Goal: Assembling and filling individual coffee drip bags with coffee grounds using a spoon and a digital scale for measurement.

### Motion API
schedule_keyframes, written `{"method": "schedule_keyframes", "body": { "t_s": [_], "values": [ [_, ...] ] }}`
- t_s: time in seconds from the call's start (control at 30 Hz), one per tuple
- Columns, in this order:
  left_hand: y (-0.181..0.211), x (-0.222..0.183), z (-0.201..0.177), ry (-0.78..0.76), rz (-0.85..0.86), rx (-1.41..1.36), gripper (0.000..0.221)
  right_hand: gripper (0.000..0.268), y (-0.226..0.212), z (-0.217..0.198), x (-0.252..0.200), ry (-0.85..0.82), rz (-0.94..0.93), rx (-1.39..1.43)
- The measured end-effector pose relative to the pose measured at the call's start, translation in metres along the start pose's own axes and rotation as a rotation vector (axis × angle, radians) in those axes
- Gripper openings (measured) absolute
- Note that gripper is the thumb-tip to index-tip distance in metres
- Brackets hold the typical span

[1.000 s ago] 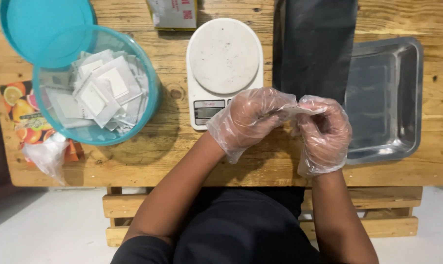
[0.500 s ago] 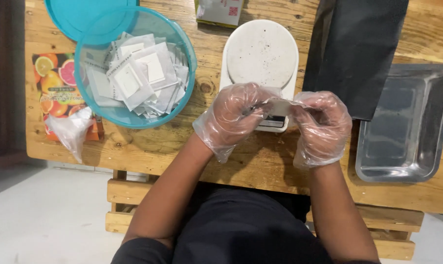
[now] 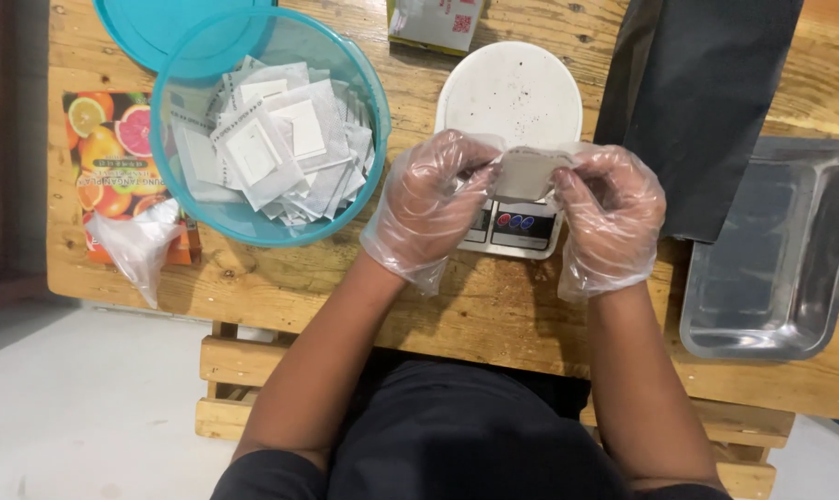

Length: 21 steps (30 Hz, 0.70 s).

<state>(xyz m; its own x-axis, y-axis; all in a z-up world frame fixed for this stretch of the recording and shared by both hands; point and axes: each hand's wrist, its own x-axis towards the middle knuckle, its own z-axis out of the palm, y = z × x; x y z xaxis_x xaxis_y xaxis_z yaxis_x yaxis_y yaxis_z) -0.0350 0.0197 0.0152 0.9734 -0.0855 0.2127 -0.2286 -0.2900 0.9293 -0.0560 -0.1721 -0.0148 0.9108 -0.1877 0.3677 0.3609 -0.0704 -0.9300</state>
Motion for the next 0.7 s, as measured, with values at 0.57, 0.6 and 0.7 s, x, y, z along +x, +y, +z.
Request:
{"method": "schedule_keyframes", "body": {
  "t_s": [0.57, 0.6, 0.7],
  "values": [
    [-0.036, 0.048, 0.027, 0.096, -0.064, 0.085, 0.009, 0.009, 0.06, -0.011, 0.057, -0.179, 0.236, -0.529],
    [-0.034, 0.05, 0.025, 0.096, -0.065, 0.086, 0.009, 0.009, 0.062, -0.009, 0.058, -0.18, 0.237, -0.528],
    [-0.031, 0.054, 0.023, 0.098, -0.075, 0.149, 0.005, 0.011, 0.066, -0.006, 0.061, -0.184, 0.27, -0.548]
  ]
}}
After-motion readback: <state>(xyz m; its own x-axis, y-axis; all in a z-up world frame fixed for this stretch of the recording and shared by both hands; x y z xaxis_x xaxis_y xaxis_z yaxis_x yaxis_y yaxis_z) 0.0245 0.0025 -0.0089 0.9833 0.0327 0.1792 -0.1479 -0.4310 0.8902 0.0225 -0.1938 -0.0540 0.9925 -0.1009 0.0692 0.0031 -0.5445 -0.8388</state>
